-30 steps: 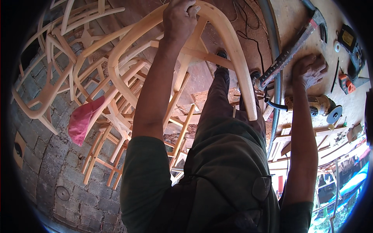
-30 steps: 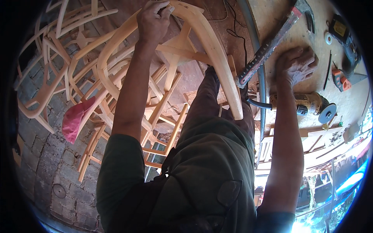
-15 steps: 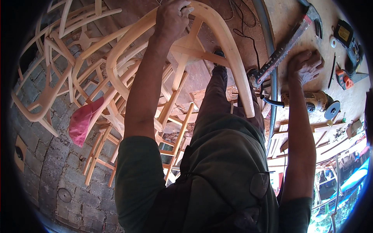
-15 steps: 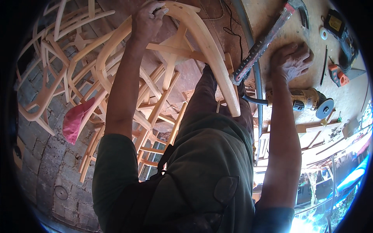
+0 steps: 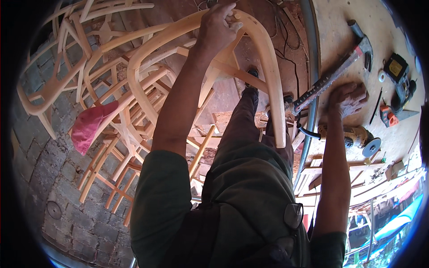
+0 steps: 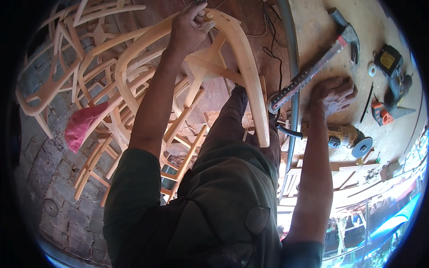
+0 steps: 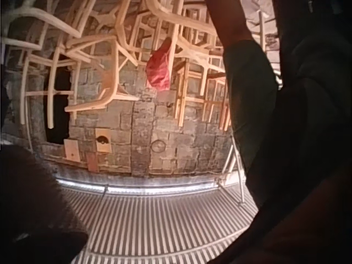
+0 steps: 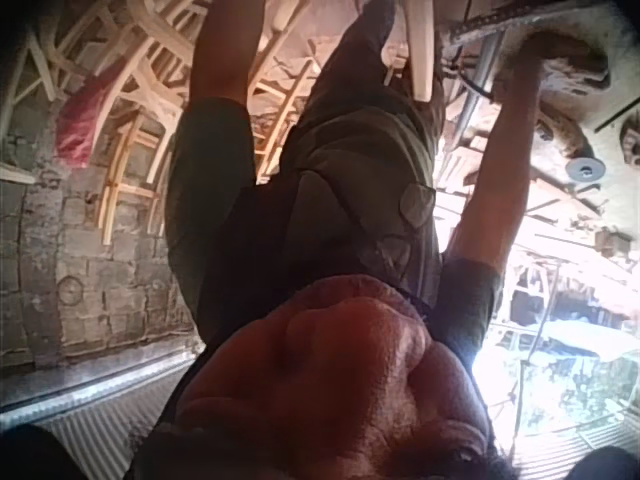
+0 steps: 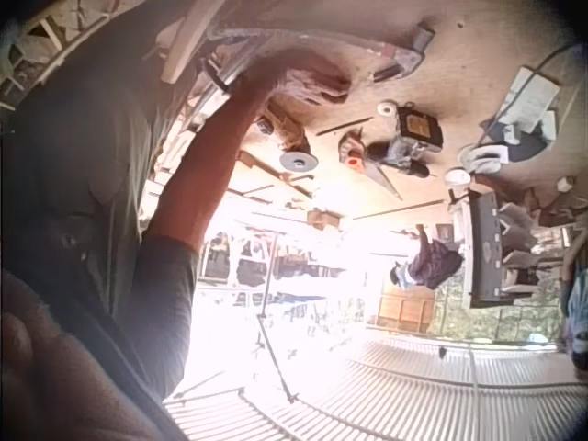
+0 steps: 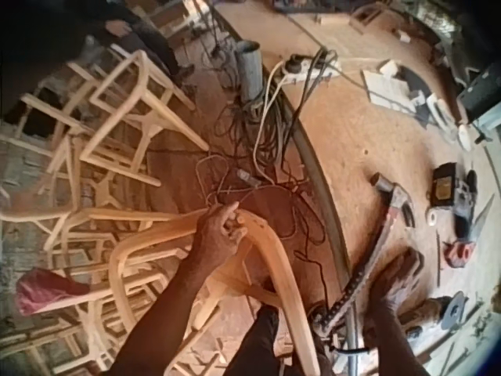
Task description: Assembling wooden chair frames using glue, a hammer, and an angle grinder for finishing.
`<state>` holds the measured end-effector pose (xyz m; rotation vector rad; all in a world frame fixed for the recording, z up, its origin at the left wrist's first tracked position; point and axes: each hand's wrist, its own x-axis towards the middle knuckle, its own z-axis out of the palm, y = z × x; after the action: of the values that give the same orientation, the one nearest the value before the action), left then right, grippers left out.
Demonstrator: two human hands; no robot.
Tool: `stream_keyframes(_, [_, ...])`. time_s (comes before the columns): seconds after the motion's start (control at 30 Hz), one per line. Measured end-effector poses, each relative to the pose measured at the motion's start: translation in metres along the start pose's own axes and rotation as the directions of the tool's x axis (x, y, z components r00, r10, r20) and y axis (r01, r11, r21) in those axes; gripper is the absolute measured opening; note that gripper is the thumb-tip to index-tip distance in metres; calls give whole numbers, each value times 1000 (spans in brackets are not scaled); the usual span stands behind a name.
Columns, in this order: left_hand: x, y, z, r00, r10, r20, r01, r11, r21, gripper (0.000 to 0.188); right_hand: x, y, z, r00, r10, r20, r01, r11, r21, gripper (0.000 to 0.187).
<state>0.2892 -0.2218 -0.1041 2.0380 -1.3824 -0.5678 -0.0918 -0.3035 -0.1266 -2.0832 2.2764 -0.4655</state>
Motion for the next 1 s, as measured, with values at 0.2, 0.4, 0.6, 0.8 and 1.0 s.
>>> stream_keyframes(0.2, [-14, -1, 29, 949, -33, -313, 3, 995, -98, 38, -2, 7, -2, 999, 54, 6, -53, 998, -44, 48])
stream_keyframes(0.4, [-14, -7, 35, 947, 55, -317, -72, 997, -41, 19, -1, 6, -2, 1000, 28, 9, -27, 999, -44, 47])
stream_keyframes(0.6, [-5, -9, 24, 976, 130, -176, -128, 991, 23, 17, 0, 4, -2, 999, 23, 31, -22, 999, -45, 48])
stream_keyframes(0.8, [4, -11, 13, 976, 211, -54, -206, 975, 85, 14, 0, 2, -3, 999, 14, 39, -12, 999, -30, 49])
stream_keyframes(1.0, [9, -11, 8, 974, 217, 60, -222, 970, 101, 14, 0, 6, -1, 1000, -6, 11, 7, 1000, -21, 48])
